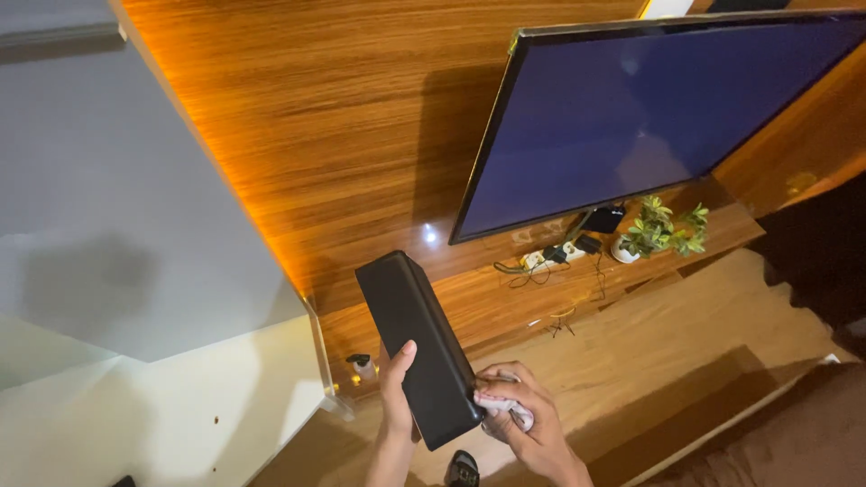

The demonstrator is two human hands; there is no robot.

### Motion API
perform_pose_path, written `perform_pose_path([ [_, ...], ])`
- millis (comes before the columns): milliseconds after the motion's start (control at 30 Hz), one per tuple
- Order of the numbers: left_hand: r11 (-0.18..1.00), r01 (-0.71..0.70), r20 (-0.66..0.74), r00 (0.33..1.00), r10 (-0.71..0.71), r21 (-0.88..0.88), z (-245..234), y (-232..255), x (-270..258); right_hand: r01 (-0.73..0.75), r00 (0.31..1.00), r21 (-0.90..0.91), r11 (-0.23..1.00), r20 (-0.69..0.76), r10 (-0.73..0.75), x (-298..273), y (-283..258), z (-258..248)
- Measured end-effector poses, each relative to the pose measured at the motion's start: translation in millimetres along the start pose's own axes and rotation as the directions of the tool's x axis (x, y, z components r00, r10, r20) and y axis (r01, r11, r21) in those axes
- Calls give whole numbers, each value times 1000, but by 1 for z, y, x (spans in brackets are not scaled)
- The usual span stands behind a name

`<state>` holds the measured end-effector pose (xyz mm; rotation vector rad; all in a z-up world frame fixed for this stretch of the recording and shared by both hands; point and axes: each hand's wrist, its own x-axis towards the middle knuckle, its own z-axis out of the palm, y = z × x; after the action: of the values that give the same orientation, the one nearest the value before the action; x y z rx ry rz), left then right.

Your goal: Cleaning a wooden tissue box cover using a spray bottle and a cloth.

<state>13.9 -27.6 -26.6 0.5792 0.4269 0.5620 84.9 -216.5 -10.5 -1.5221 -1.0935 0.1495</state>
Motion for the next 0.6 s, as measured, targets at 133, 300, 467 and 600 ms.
perform_pose_path([
  [133, 1000, -18, -28, 999, 19, 16, 16, 4, -3, 31, 1000, 58, 998, -7, -30, -8, 16, -8],
  [300, 995, 93, -215, 973, -81, 47, -6, -20, 7, -62, 997, 79, 995, 51, 58, -12, 27, -19],
  [467, 998, 22, -249, 968, -7, 58, 2, -18, 10, -224, 973, 182, 957, 91, 211, -6, 21, -25],
  [600, 994, 11, -199, 980, 11, 108, 20, 0, 3, -187, 977, 162, 969, 136, 166, 2, 24, -27],
])
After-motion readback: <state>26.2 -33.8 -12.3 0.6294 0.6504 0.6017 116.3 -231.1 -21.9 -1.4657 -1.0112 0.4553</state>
